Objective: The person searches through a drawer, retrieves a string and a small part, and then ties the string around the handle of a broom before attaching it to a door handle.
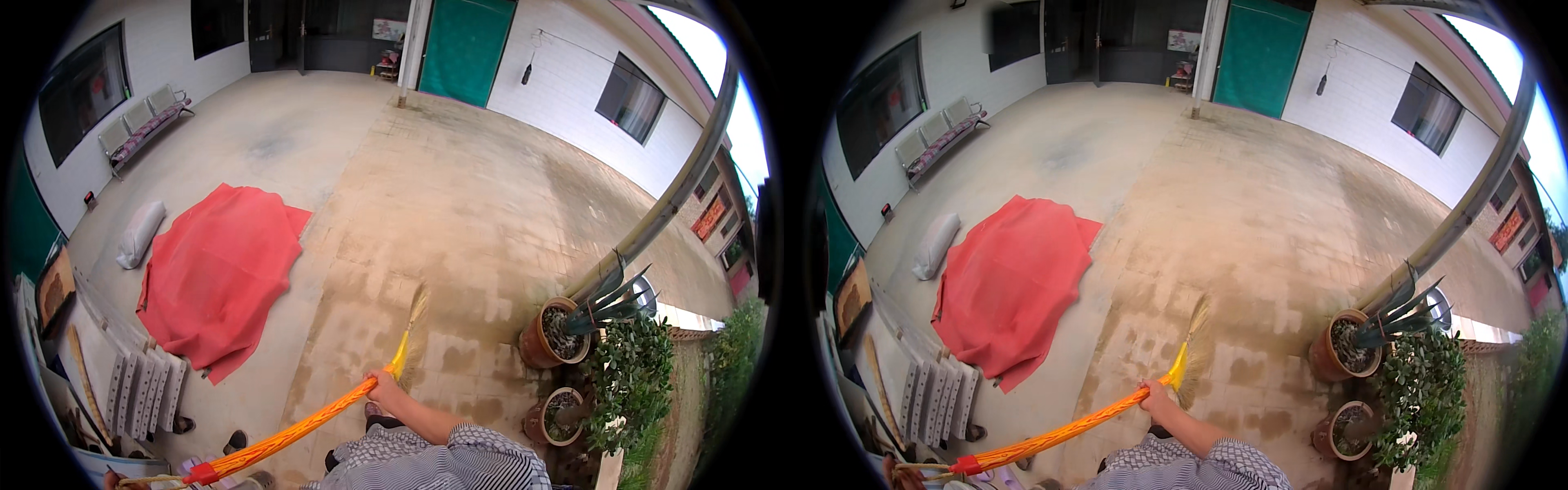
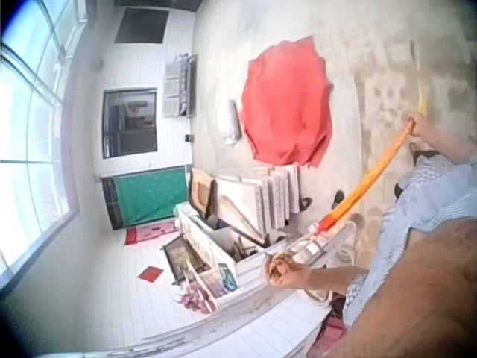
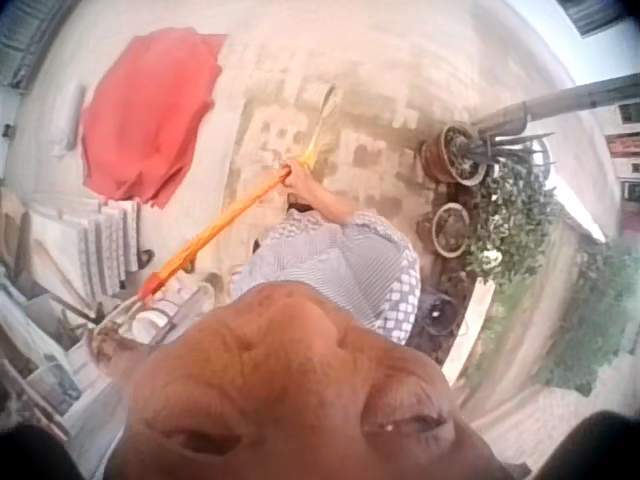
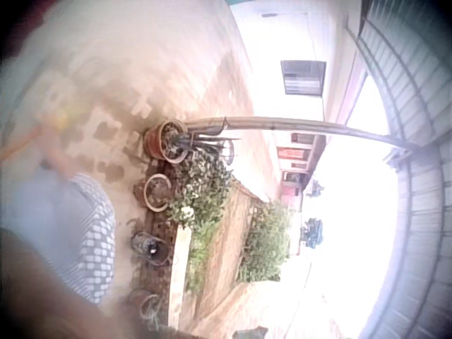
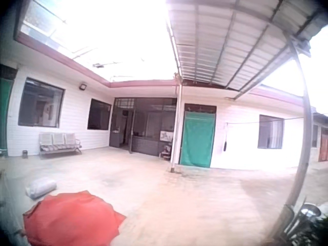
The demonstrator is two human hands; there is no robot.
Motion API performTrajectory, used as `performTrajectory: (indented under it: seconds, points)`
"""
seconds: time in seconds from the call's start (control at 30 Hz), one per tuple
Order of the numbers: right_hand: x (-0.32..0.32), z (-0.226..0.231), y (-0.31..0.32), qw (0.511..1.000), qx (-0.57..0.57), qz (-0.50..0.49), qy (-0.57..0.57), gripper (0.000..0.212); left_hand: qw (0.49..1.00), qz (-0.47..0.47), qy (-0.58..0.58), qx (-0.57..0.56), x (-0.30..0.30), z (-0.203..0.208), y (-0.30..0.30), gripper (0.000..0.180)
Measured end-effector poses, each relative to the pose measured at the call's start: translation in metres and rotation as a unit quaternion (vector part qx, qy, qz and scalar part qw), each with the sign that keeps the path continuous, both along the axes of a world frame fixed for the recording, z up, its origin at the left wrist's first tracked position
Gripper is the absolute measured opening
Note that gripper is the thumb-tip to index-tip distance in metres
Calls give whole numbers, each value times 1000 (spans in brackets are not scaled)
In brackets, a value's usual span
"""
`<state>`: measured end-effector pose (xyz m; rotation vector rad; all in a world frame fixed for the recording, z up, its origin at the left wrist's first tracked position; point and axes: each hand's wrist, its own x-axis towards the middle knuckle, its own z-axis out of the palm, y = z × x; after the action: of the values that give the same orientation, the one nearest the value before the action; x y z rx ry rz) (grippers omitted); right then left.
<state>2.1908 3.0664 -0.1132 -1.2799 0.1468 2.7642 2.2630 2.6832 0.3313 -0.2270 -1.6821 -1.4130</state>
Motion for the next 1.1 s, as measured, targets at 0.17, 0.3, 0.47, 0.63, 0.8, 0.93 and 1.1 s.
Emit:
performTrajectory:
  seconds: [0.17,0.3,0.47,0.63,0.8,0.93,1.1]
  points:
    - [7,-20,66,996,-30,-60,-58,8,990,-43,-88,105,-86,-28,80,30]
    - [-8,-13,113,986,-67,-125,-87,10,968,96,-121,-199,-152,-56,85,27]
    - [-31,-21,165,975,-87,-180,-99,12,967,-163,-174,86,-242,-59,151,27]
    - [-90,8,212,971,-35,-198,-128,15,945,-244,-159,151,-338,-65,228,28]
    - [-146,33,268,962,-40,-238,-126,12,853,-354,-219,313,-441,-53,310,25]
    - [-175,47,312,949,-17,-292,-117,10,677,-544,-279,408,-534,-57,387,28]
    - [-214,26,364,923,-64,-343,-163,10,597,-660,-289,354,-619,-55,479,29]
